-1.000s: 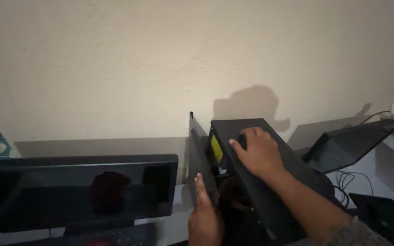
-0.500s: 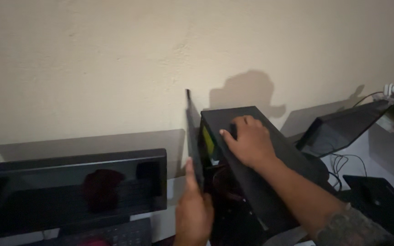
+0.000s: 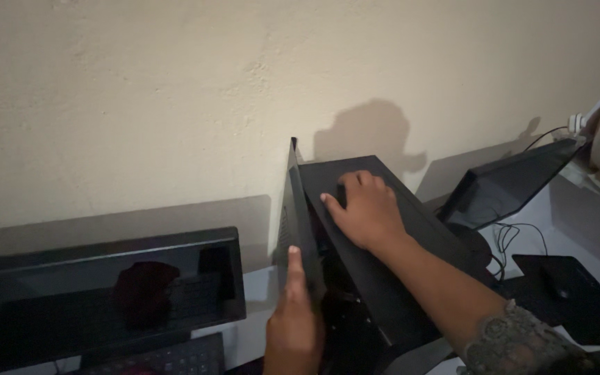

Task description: The person wipes the surfaces of a desktop computer tower, monitor, keyboard, and mousepad using a pink cloth. They repeatedly clean the same areas, including the top and sides of the tower and the monitor screen, without connecting any cables or setting up the workstation.

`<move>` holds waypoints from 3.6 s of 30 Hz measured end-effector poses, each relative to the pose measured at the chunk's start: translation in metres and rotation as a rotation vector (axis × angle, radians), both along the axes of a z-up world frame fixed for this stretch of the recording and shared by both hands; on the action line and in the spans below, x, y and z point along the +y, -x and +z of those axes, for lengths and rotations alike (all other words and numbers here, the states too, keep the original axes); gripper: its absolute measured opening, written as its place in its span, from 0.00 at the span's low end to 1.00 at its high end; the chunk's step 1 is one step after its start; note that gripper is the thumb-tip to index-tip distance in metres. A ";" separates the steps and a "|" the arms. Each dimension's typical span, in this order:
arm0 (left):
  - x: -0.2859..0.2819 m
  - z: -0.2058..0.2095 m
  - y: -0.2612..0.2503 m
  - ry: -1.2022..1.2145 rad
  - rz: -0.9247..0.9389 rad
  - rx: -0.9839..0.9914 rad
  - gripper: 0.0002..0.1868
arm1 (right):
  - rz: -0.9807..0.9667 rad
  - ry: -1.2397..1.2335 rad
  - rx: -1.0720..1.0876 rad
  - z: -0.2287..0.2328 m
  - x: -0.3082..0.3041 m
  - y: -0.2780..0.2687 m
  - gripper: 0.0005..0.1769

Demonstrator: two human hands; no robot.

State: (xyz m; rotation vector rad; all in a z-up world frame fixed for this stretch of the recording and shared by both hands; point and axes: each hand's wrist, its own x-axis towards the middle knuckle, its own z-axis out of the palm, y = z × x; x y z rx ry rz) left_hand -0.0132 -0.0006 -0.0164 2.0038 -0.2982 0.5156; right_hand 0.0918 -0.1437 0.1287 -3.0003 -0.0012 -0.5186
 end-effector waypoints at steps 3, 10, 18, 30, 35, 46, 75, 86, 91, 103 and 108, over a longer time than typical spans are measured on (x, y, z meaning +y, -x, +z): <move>-0.011 -0.047 -0.007 -0.056 0.002 0.000 0.36 | -0.028 -0.021 0.049 0.000 0.002 -0.001 0.31; -0.004 -0.088 -0.031 -0.184 -0.077 0.176 0.41 | -0.005 -0.014 0.005 0.000 0.002 0.002 0.31; 0.020 -0.038 -0.016 -0.275 -0.258 0.477 0.62 | -0.016 -0.009 0.010 0.005 0.005 0.004 0.30; 0.018 0.004 -0.007 -0.157 -0.142 0.746 0.70 | -0.030 -0.019 0.075 0.004 0.003 0.001 0.31; 0.028 -0.013 -0.004 -0.113 -0.147 0.557 0.74 | -0.012 -0.011 0.013 -0.002 -0.001 -0.001 0.31; 0.059 -0.072 0.005 -0.117 -0.131 0.390 0.73 | -0.028 -0.011 0.027 -0.001 0.000 -0.002 0.31; 0.165 -0.082 0.141 -0.528 -0.159 0.641 0.42 | -0.013 -0.217 0.731 -0.206 0.082 0.230 0.43; 0.224 -0.101 0.144 -0.571 -0.188 0.525 0.39 | -0.392 -0.406 0.721 -0.336 0.105 0.256 0.67; 0.248 -0.103 0.152 -0.500 -0.181 0.439 0.38 | -0.508 -0.426 0.404 -0.357 0.075 0.245 0.39; 0.254 -0.168 0.175 -0.387 -0.075 0.649 0.31 | -0.610 -1.036 1.035 -0.364 0.061 0.260 0.24; 0.225 -0.191 0.174 -0.224 0.017 1.059 0.32 | -0.572 -1.137 0.928 -0.361 0.067 0.258 0.27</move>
